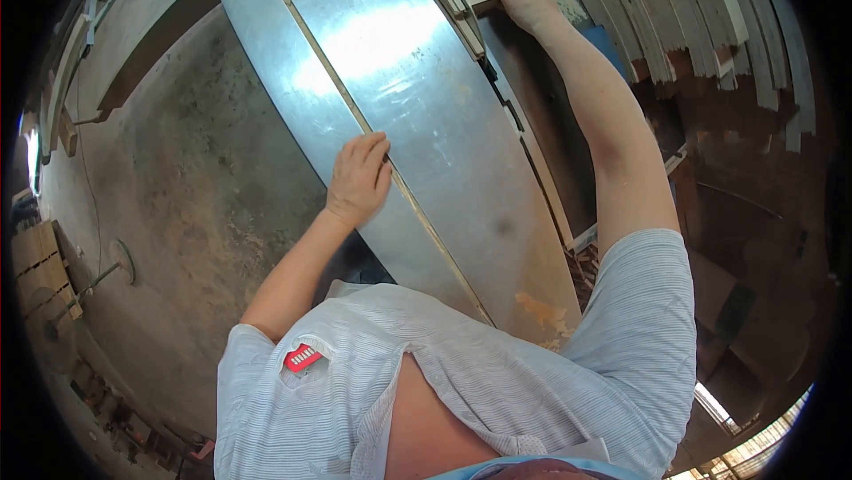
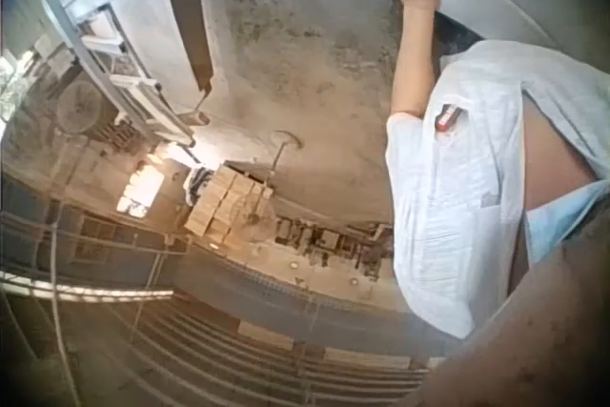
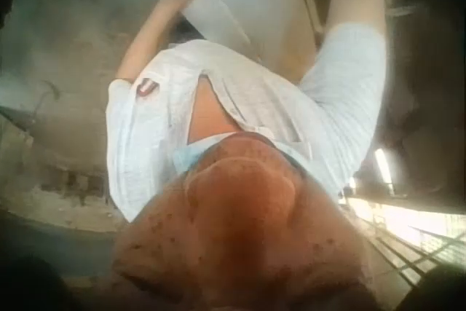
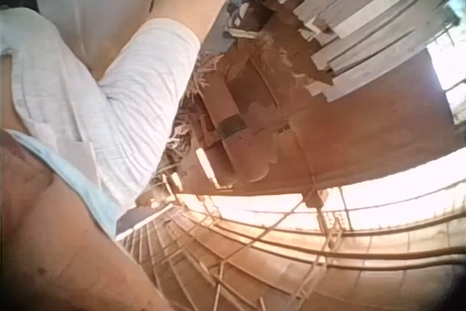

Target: Using a jointer machine to smooth the edges of curved wooden panels.

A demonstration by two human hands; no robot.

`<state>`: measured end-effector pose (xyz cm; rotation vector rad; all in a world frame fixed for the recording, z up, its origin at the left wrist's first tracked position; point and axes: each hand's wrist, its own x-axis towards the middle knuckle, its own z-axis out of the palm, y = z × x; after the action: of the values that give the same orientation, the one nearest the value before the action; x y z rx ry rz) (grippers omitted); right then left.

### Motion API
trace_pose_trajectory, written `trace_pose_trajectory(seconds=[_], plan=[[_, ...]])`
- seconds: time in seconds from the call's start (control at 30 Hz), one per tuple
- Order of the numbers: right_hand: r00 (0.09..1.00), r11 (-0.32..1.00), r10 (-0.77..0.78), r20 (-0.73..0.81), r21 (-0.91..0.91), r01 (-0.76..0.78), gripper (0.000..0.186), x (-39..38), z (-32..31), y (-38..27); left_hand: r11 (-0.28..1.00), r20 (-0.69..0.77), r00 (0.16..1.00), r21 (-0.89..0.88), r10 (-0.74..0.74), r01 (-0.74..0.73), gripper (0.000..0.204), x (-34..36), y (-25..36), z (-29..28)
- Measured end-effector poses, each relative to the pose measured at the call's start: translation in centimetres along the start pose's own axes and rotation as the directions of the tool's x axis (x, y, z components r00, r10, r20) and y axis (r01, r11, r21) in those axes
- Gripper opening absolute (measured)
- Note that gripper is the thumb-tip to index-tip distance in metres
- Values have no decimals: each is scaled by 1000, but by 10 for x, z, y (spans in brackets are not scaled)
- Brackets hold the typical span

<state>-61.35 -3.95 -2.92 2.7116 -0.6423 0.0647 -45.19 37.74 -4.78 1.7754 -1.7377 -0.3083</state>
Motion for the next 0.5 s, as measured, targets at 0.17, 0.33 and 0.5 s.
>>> trace_pose_trajectory(seconds=[0.17,0.33,0.5], plan=[[954,880,-188,-235,390,270,56,69,-10,22,998,10,999,-29,-50,50,35,-3,4,-5],[990,880,-139,35,463,107,32,129,8,101,998,38,999,-62,-5,8,35,2,4,1],[959,965,128,-253,257,-61,50,115,-91,168,997,33,999,-72,19,-17,36,-1,-2,4]])
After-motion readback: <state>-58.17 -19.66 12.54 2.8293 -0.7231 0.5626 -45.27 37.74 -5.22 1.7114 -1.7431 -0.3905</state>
